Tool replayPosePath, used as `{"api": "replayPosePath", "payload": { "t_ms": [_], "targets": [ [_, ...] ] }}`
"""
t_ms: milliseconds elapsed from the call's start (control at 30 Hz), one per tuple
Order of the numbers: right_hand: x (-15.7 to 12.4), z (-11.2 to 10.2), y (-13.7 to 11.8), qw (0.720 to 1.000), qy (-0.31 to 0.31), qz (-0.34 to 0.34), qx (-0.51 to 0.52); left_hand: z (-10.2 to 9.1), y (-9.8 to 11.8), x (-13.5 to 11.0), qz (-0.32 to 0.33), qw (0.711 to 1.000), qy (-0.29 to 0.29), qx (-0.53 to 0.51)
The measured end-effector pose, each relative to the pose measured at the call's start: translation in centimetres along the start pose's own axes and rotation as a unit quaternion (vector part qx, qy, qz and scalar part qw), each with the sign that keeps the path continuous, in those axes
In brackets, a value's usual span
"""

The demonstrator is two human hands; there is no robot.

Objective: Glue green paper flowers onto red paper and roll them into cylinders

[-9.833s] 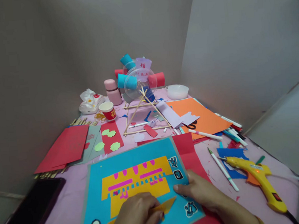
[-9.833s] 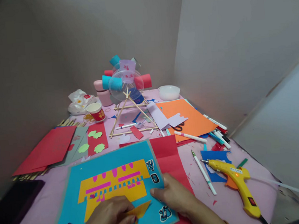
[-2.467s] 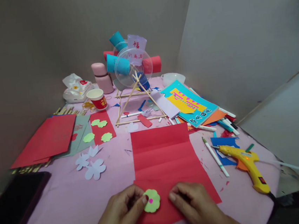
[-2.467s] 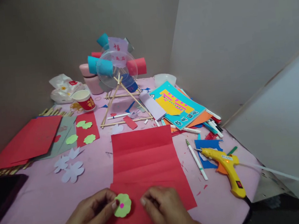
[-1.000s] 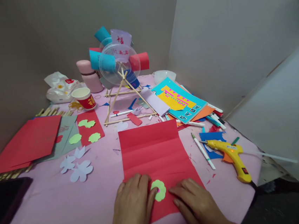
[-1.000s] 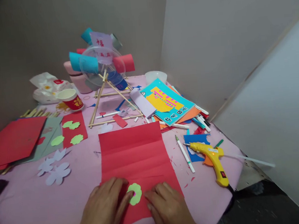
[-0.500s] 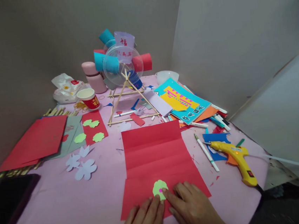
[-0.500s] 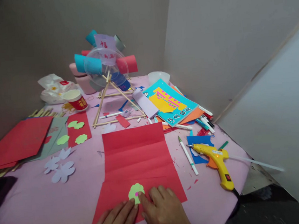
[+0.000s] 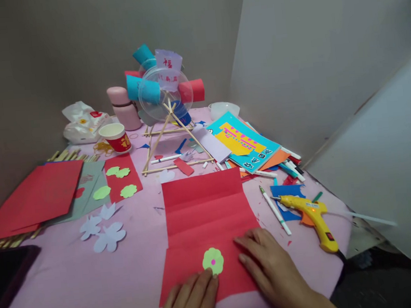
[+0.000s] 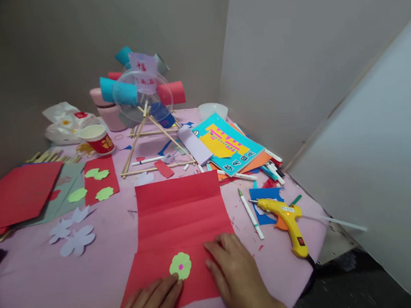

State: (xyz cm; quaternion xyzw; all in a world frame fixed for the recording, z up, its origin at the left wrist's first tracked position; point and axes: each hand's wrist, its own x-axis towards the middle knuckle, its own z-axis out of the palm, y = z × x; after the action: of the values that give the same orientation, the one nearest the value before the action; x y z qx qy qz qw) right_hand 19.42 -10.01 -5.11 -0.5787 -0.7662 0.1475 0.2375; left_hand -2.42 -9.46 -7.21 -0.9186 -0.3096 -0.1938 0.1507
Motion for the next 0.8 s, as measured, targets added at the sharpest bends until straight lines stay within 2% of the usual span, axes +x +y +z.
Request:
{"api": "replayPosePath", "payload": {
  "t_ms": [100,167,300,467,667,800],
  "targets": [
    [0.9,-1.0,0.5,0.999,-0.038,0.037,0.003,-0.5,-0.3,0.7,-0.024,0.999,0.029,-0.036],
    [1.4,-1.3,0.5,0.997,-0.054,0.049,0.015,-0.8,-0.5,0.9,-0.041,0.996,0.024,-0.078],
    [2.0,-1.6,0.3,0.995,-0.058,0.063,0.046,-1.4,-1.1,0.7,-0.102,0.979,-0.025,-0.176],
    [2.3,-1.6,0.4,0.995,-0.055,0.063,0.062,-1.1,-2.2,1.3,-0.209,0.959,-0.075,-0.173],
    [2.3,-1.3,0.3,0.985,-0.07,0.083,0.133,-1.4,-2.9,4.2,-0.245,0.929,-0.134,-0.243],
    [2.6,-1.4,0.1,0.979,-0.076,0.106,0.153,-1.5,-3.3,5.0,-0.269,0.905,-0.158,-0.288]
  ]
}}
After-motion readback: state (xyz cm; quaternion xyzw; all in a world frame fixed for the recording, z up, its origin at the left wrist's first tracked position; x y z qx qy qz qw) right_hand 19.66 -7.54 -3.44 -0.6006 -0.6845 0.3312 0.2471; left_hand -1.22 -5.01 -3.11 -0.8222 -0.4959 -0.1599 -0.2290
